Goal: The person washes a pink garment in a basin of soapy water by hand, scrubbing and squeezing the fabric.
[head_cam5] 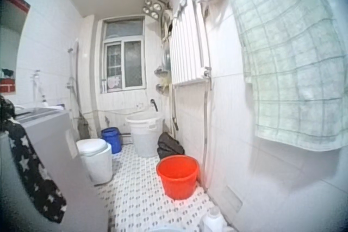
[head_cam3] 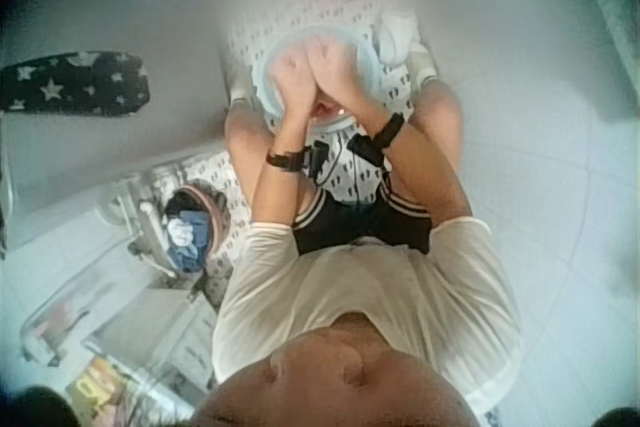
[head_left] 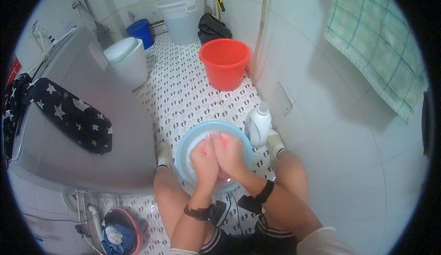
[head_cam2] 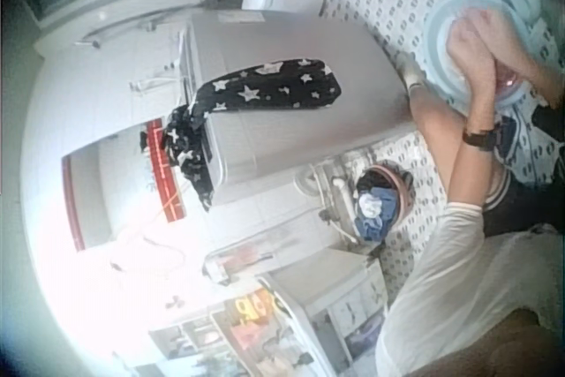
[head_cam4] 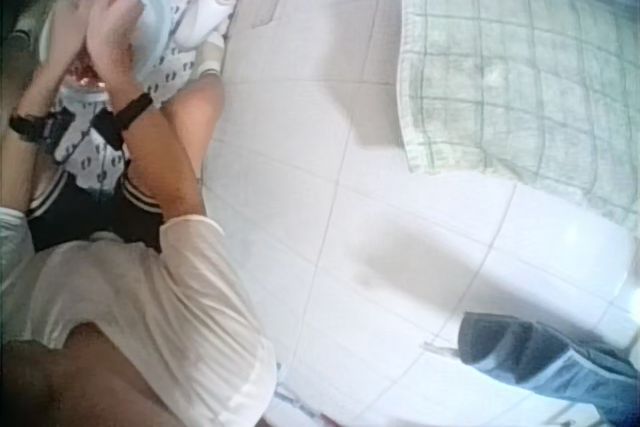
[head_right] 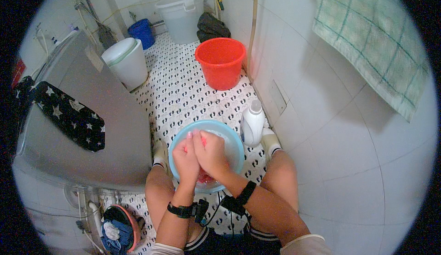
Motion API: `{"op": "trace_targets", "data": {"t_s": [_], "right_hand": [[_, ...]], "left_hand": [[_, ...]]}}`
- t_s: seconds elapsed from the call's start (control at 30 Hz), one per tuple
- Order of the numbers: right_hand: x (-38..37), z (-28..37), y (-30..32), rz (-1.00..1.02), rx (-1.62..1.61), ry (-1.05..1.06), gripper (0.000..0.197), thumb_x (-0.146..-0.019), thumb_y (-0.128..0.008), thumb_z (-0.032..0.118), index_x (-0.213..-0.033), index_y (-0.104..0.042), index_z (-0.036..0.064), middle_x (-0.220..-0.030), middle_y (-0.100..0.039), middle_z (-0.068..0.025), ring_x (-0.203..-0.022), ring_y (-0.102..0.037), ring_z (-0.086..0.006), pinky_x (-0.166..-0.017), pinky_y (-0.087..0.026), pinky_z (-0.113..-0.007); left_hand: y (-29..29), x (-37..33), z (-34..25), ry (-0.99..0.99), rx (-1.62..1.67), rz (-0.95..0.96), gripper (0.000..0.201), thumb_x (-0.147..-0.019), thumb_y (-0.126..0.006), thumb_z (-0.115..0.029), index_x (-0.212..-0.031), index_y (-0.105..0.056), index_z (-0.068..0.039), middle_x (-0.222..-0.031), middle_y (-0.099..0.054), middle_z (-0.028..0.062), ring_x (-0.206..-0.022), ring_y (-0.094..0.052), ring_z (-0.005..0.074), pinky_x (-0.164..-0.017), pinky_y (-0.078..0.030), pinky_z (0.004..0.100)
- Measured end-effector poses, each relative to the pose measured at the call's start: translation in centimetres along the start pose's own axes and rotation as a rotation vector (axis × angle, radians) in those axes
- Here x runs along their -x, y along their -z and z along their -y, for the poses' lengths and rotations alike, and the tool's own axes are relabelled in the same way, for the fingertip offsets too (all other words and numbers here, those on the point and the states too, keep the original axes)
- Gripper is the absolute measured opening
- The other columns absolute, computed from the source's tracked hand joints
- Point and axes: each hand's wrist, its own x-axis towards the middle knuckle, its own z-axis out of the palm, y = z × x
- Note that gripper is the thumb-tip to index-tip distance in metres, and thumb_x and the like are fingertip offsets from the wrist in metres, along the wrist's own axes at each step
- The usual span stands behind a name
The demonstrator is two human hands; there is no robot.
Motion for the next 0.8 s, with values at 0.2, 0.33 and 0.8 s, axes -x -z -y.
{"op": "trace_targets", "data": {"t_s": [0.2, 0.33, 0.8], "right_hand": [[1.4, 1.3, 0.0, 0.078, -0.033, -0.027, 0.037, -0.102, -0.053, 0.021, -0.075, -0.063, -0.0030, -0.061, -0.063, -0.0125, -0.058, -0.059, -0.0131, -0.054, -0.046, -0.033], [-0.2, 0.3, -0.1, 0.068, 0.014, -0.096, 0.036, -0.102, -0.052, 0.019, -0.076, -0.064, -0.0030, -0.062, -0.064, -0.0137, -0.058, -0.059, -0.0133, -0.054, -0.045, -0.032], [1.6, 0.5, -0.2, 0.019, -0.087, -0.067, 0.035, -0.099, -0.056, 0.020, -0.072, -0.061, -0.0030, -0.061, -0.059, -0.0189, -0.052, -0.056, -0.0233, -0.053, -0.044, -0.037]], "left_hand": [[1.2, -0.4, 0.3, -0.068, -0.022, 0.004, 0.043, -0.104, -0.053, -0.023, -0.074, -0.062, 0.006, -0.059, -0.053, -0.0002, -0.059, -0.044, 0.0059, -0.051, -0.037, 0.0277], [0.7, -0.1, 0.5, -0.103, -0.019, 0.013, 0.045, -0.102, -0.054, -0.023, -0.066, -0.050, 0.003, -0.055, -0.046, 0.0020, -0.057, -0.036, 0.0074, -0.050, -0.033, 0.0321], [1.2, 0.0, 1.4, -0.083, -0.056, 0.039, 0.043, -0.103, -0.054, -0.023, -0.068, -0.057, 0.003, -0.057, -0.049, -0.0006, -0.057, -0.040, 0.0064, -0.050, -0.034, 0.0288]]}}
